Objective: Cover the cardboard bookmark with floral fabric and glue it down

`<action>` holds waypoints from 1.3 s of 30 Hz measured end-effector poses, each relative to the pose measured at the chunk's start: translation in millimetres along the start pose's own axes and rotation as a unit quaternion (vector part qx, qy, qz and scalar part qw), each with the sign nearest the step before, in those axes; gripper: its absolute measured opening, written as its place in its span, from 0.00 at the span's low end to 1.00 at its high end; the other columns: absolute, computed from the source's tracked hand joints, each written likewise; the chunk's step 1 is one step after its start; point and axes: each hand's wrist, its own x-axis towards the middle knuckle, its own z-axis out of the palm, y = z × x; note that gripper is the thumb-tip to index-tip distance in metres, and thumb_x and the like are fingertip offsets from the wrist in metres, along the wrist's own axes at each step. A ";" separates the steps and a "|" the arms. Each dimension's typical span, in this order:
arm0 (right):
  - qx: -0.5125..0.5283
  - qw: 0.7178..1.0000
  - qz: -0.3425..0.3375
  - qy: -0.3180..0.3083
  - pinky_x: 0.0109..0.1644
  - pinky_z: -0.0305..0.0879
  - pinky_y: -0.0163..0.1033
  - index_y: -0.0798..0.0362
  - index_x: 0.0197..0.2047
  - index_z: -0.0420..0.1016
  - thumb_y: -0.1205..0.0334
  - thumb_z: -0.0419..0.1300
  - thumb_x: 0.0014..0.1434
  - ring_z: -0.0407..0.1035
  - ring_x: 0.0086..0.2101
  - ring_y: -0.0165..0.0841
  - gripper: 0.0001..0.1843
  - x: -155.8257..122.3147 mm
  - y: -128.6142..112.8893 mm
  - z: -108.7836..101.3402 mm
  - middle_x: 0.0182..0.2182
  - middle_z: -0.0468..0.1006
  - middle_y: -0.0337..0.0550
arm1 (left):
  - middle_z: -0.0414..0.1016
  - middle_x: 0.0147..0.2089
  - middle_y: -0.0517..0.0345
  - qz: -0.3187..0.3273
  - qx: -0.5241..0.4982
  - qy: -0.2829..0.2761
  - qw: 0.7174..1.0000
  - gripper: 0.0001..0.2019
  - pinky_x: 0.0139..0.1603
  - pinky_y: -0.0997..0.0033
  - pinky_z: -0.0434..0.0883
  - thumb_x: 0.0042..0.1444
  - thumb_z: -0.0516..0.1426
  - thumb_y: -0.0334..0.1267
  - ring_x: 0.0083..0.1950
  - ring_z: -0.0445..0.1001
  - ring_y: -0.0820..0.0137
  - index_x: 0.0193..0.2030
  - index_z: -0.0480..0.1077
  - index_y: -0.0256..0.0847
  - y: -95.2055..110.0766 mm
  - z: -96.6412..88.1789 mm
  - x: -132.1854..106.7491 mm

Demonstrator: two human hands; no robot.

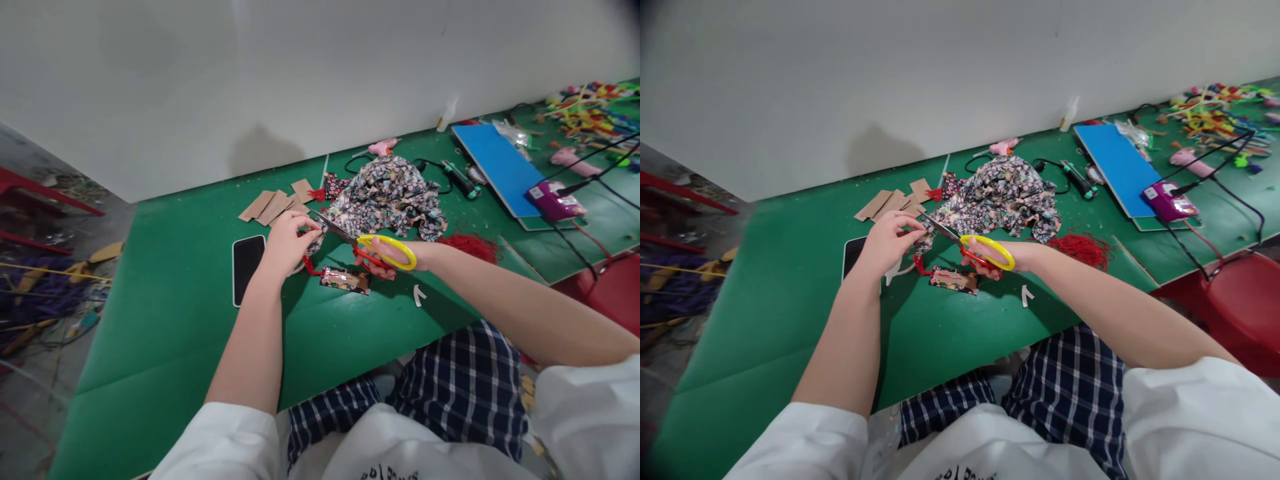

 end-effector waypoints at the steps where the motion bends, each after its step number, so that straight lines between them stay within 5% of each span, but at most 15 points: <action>1: -0.001 1.000 0.003 0.004 0.15 0.50 0.30 0.55 0.43 0.67 0.27 0.35 0.52 0.52 0.13 0.23 0.41 -0.2 -0.2 0.4 0.15 0.62 0.33 | 0.69 0.45 0.55 0.001 0.000 -0.001 1.000 0.03 0.44 0.68 0.70 0.52 0.59 0.35 0.47 0.69 0.69 0.33 0.75 0.42 -0.2 0.0 0.0; 31: 0.018 0.999 0.041 0.019 0.14 0.46 0.28 0.52 0.38 0.64 0.29 0.47 0.51 0.47 0.13 0.21 0.32 -3.6 -10.8 7.8 0.15 0.54 0.28 | 0.69 0.44 0.55 0.007 0.001 -0.059 0.998 0.04 0.49 0.65 0.67 0.50 0.58 0.35 0.44 0.70 0.69 0.32 0.75 0.42 -5.9 0.2 -1.0; 35: 0.026 0.998 0.050 0.028 0.14 0.44 0.27 0.52 0.37 0.63 0.30 0.47 0.52 0.44 0.13 0.20 0.31 -5.4 -14.5 9.6 0.15 0.52 0.26 | 0.70 0.43 0.56 0.009 -0.027 -0.065 0.997 0.04 0.43 0.69 0.68 0.50 0.59 0.36 0.41 0.71 0.70 0.31 0.75 0.42 -6.0 -1.0 -0.6; 39: 0.018 0.999 0.032 0.024 0.14 0.47 0.28 0.53 0.38 0.63 0.32 0.48 0.53 0.47 0.14 0.20 0.30 -7.3 -15.4 8.2 0.15 0.54 0.27 | 0.72 0.42 0.55 -0.089 -0.139 -0.034 0.986 0.09 0.24 0.75 0.66 0.55 0.56 0.40 0.22 0.66 0.79 0.41 0.71 0.41 -7.8 -3.8 0.6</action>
